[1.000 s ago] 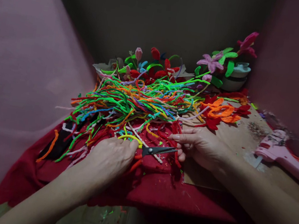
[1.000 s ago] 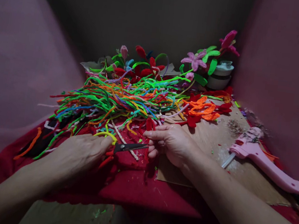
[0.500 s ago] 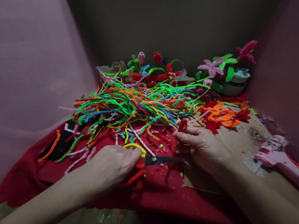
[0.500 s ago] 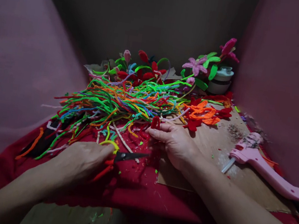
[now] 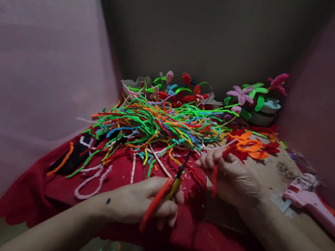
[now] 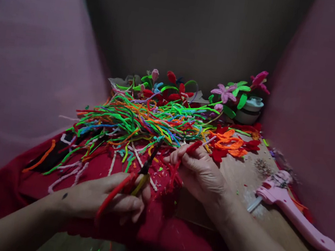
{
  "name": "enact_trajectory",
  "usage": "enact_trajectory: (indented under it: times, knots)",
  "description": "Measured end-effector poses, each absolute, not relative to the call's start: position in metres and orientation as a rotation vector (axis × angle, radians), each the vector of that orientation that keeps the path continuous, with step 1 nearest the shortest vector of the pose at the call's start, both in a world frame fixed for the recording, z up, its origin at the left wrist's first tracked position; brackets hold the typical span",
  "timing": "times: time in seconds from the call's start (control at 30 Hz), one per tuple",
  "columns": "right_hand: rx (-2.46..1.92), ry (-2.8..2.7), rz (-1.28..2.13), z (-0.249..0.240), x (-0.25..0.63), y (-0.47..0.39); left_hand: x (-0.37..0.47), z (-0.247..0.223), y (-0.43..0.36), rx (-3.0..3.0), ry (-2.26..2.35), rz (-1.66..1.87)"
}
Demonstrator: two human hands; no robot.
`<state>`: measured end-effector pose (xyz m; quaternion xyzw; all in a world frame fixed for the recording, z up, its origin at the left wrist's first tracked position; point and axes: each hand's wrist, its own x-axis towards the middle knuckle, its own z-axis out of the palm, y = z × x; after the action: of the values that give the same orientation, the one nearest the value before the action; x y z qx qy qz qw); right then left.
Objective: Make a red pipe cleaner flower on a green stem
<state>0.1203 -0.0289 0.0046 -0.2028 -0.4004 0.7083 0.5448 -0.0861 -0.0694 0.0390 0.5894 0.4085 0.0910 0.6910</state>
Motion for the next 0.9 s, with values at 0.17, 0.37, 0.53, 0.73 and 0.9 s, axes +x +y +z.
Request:
enact_trajectory:
  times: [0.17,0.37,0.53,0.73,0.9]
  knots:
    - [-0.388,-0.858,1.756,0.006,0.118,-0.030,-0.078,0.039,-0.074,1.267,0.900,0.181]
    - [-0.418,-0.831,1.774,0.006,0.118,-0.032,-0.065,0.032,-0.071,1.191,0.797,0.363]
    - [-0.407,-1.046,1.647,0.005,0.120,-0.032,-0.049,0.034,-0.069,1.065,0.772,0.735]
    - [-0.457,-1.239,1.394,0.004,0.118,-0.033,-0.038,0.035,-0.065,0.961,0.817,0.924]
    - [-0.629,-1.280,1.240,0.004,0.119,-0.038,-0.042,0.034,-0.066,1.164,0.870,0.983]
